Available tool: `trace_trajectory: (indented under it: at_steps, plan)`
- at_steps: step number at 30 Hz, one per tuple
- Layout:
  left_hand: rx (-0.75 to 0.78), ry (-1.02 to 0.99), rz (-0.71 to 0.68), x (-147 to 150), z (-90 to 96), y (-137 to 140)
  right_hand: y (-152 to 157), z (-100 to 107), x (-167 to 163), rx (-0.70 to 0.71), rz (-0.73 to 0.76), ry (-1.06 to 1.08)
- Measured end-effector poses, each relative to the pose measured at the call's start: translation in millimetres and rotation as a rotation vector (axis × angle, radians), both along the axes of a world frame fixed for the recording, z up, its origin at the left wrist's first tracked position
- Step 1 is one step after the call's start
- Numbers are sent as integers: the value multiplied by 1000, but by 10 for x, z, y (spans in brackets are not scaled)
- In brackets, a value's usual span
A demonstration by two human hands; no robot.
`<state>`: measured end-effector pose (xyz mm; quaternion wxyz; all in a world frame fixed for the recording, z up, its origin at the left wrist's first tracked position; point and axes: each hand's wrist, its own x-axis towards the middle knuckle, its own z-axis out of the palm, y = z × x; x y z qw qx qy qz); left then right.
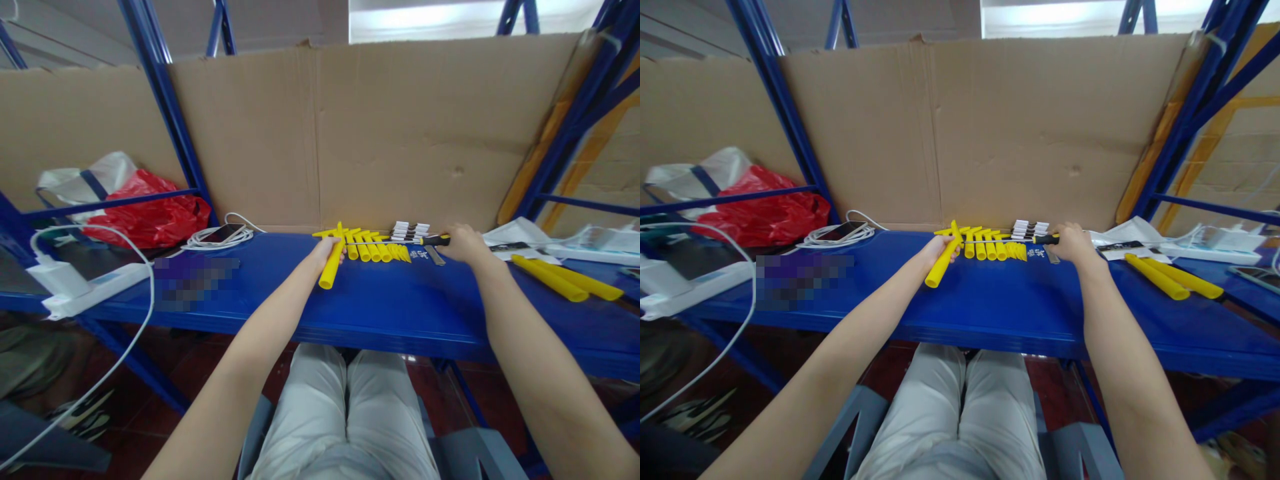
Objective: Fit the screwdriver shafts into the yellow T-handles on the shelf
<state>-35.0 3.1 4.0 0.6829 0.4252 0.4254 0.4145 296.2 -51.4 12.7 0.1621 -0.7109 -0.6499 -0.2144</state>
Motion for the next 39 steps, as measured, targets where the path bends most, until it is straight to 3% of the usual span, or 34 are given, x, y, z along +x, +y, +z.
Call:
trace_trajectory:
  at_steps: [5,9,21,25,30,39]
  plan:
    - [0,17,-8,31,15,-34,1,-24,11,62,-41,26]
    - [25,-12,15,33,26,-46,-11,-23,-18,13,-68,102]
    - [25,-41,79,18,27,-48,33,6,-6,-45,68,15]
    - [22,-58,55,21,39,-57,1,-17,-58,-6,-12,-47]
    - [8,-85,36,25,31,-49,-9,-26,-115,46,-127,35]
    - [43,-65,53,11,60,-69,18,22,-48,-160,-13,98]
